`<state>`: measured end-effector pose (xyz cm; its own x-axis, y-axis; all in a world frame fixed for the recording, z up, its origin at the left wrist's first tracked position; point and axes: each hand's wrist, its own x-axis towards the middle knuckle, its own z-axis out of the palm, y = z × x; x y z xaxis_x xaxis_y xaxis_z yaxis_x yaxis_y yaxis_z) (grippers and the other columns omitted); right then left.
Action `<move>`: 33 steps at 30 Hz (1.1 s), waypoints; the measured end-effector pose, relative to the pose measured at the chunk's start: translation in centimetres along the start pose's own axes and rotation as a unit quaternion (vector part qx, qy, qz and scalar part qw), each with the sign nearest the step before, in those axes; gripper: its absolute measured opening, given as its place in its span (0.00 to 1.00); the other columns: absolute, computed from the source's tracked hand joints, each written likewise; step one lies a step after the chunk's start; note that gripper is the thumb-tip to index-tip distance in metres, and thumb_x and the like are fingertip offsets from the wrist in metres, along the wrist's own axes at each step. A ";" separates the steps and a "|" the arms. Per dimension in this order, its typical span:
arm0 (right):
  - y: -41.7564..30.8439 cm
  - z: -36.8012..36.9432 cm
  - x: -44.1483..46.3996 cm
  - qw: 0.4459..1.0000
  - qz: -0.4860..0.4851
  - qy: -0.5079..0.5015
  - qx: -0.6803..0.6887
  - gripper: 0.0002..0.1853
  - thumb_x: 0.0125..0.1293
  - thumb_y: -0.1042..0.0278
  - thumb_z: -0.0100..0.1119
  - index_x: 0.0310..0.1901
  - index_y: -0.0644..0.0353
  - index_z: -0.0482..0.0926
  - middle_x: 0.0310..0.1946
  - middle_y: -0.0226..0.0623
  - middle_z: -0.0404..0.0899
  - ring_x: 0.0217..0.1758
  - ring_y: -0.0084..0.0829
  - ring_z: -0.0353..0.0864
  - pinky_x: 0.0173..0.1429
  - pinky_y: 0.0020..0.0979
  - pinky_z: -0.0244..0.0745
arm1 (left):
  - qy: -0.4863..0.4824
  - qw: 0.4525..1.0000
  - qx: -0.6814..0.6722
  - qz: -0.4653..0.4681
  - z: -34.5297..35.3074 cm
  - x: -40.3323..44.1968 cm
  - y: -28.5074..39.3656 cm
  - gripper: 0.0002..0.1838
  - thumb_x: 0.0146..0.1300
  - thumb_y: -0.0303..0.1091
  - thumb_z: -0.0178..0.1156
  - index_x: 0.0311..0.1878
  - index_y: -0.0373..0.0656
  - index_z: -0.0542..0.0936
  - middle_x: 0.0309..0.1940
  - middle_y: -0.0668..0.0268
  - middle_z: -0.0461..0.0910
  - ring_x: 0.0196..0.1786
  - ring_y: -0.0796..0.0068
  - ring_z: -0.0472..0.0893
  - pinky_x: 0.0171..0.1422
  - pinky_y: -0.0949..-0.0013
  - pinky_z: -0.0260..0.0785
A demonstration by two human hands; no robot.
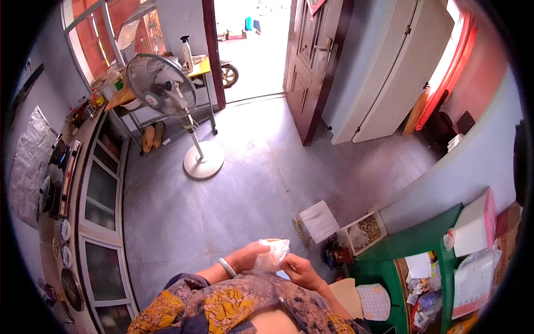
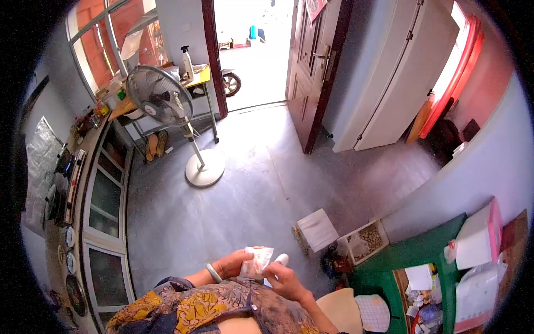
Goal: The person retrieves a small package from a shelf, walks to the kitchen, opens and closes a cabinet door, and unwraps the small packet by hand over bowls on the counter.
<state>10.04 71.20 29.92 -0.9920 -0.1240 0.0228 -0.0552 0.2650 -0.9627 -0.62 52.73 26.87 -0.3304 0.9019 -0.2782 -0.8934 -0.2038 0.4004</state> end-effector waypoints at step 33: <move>36.9 -24.6 4.4 0.776 0.573 0.135 -0.227 0.13 0.57 0.61 0.59 0.25 0.63 0.83 0.21 0.40 0.81 0.23 0.40 0.81 0.32 0.38 0.76 | 0.111 0.962 0.250 0.021 -7.9 53.8 49.9 0.20 0.60 0.33 0.59 0.54 0.34 0.73 0.44 0.57 0.78 0.47 0.61 0.79 0.56 0.55 0.73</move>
<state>0.81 103.94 1.15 -0.4041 0.6305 -0.6628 0.9069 0.3705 -0.2005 -65.41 88.07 25.05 -0.4701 0.7820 -0.4093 -0.6374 0.0200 0.7702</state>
